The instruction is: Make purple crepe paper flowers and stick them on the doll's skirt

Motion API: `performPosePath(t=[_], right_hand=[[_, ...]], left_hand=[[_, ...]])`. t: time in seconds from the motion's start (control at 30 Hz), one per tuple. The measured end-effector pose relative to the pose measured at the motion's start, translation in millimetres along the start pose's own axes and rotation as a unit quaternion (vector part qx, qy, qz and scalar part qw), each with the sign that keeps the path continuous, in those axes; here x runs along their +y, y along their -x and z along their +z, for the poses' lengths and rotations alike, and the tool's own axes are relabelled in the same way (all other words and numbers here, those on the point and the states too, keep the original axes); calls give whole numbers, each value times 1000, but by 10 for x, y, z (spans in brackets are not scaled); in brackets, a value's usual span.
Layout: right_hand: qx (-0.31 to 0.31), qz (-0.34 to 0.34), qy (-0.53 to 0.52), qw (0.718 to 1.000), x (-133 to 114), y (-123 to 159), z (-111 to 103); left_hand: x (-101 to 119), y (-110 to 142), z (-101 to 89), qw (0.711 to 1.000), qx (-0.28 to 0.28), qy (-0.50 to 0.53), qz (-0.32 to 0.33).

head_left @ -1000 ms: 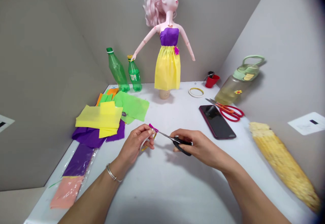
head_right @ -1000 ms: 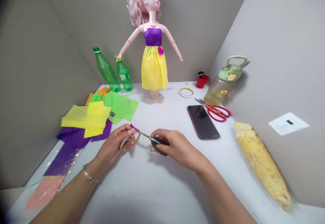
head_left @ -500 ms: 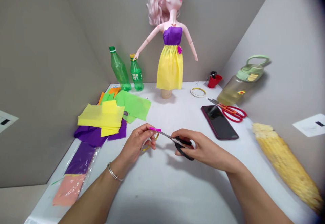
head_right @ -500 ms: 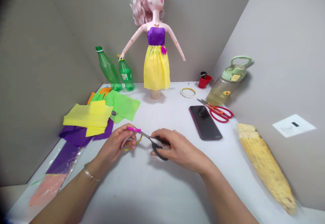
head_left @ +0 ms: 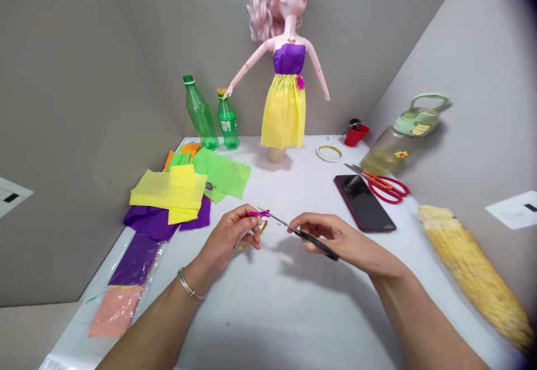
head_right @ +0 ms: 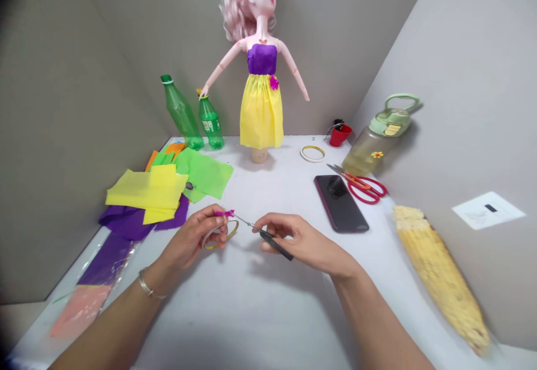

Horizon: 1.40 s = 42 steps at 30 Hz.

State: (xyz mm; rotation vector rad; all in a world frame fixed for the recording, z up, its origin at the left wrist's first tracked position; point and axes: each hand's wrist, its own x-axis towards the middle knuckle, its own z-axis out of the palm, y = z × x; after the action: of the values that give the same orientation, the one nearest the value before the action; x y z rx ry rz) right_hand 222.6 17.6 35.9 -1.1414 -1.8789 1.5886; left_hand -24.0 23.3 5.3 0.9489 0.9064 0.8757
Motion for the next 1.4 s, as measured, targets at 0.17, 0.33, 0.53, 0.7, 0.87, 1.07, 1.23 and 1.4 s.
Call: performPosePath(t=[0.17, 0.33, 0.53, 0.7, 0.87, 1.07, 1.23, 1.4], right_hand=[[7, 14, 25, 1000, -22, 8, 17], [41, 19, 101, 994, -6, 30, 61], [46, 24, 118, 992, 14, 77, -39], [8, 28, 90, 996, -26, 69, -42], [10, 18, 80, 997, -36, 45, 25], [10, 18, 48, 999, -68, 60, 23], [8, 21, 38, 999, -55, 52, 46], [2, 21, 10, 1000, -41, 44, 83]], left_hand=[[22, -3, 20, 1000, 11, -7, 7], [48, 5, 29, 1000, 16, 13, 5], [67, 12, 30, 999, 33, 39, 1], [35, 10, 26, 999, 25, 28, 10], [42, 9, 27, 999, 22, 22, 12], [54, 6, 50, 999, 32, 8, 14], [-44, 9, 87, 1000, 10, -7, 1], [-60, 17, 126, 1000, -16, -15, -17]])
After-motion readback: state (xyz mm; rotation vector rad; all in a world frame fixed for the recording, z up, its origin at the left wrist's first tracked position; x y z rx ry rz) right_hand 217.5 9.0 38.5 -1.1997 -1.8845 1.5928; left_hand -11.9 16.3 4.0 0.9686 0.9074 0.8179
